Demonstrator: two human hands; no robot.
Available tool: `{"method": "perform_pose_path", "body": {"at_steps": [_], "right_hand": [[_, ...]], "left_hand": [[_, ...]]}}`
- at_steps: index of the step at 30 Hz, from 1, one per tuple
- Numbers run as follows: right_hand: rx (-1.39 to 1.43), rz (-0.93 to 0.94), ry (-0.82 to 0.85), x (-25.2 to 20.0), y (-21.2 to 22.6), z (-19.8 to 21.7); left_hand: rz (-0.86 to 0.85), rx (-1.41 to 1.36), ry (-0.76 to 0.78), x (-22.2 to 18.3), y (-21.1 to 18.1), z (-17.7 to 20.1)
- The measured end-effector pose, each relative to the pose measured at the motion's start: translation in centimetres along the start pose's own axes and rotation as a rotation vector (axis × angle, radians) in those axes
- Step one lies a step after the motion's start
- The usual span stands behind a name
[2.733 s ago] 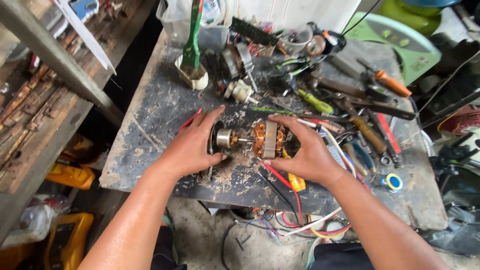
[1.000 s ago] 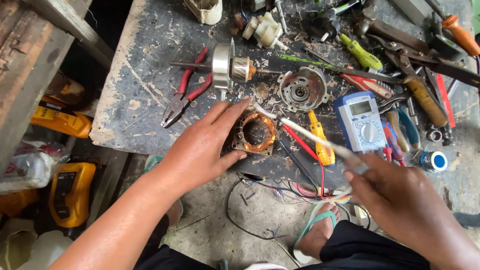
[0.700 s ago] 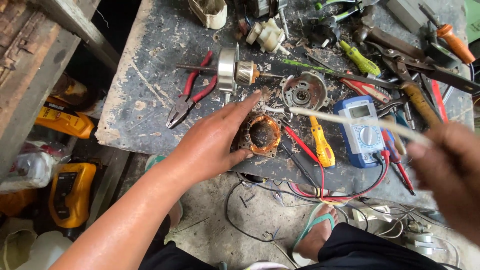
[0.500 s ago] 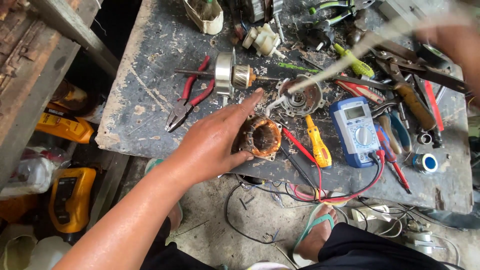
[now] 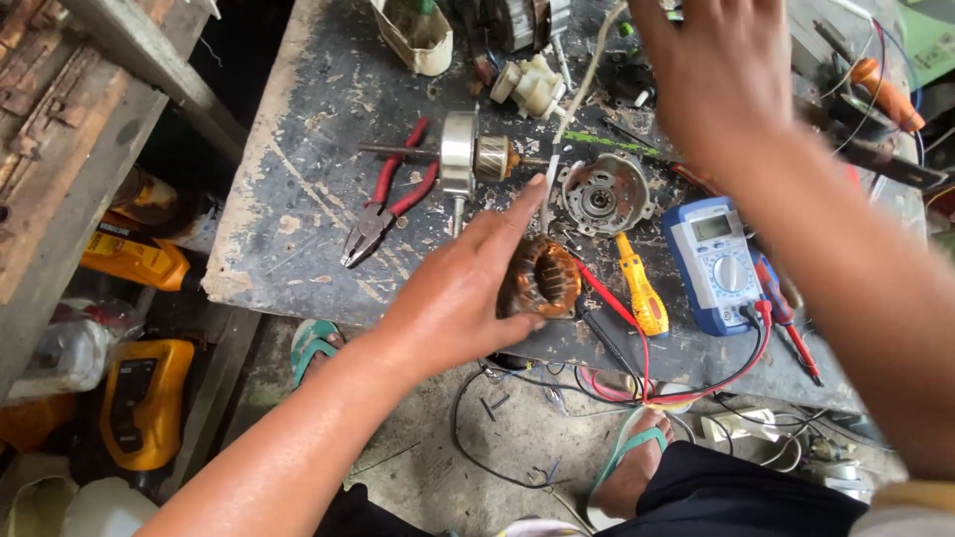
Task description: Disassembling a small electric motor and testing its wiring using a multimeter and hand tools.
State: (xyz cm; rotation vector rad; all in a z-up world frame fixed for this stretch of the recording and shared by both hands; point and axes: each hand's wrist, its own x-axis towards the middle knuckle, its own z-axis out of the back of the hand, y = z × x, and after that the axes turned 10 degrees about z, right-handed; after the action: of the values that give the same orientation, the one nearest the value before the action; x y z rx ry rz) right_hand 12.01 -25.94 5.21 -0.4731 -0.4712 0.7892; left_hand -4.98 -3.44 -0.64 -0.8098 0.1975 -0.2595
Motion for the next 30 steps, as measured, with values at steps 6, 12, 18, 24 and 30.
{"method": "perform_pose_path", "body": {"at_steps": [6, 12, 18, 24, 30], "right_hand": [[0.563, 0.171, -0.384, -8.5, 7.1, 4.4], [1.056, 0.094, -0.196, -14.4, 11.0, 2.6], [1.161, 0.121, -0.097, -15.1, 11.3, 1.7], [1.172, 0.190, -0.198, -15.2, 11.1, 1.1], [1.128, 0.141, -0.246, -14.8, 11.8, 2.5]], "left_hand": [[0.073, -0.038, -0.126, -0.3, -1.0, -1.0], [0.071, -0.058, -0.326, -0.9, -2.2, -3.6], [0.154, -0.060, -0.400, -2.0, -3.1, -5.3], [0.342, -0.376, -0.333, -2.8, -3.5, -3.4], [0.344, -0.356, -0.441, -2.6, -0.1, -4.4]]}}
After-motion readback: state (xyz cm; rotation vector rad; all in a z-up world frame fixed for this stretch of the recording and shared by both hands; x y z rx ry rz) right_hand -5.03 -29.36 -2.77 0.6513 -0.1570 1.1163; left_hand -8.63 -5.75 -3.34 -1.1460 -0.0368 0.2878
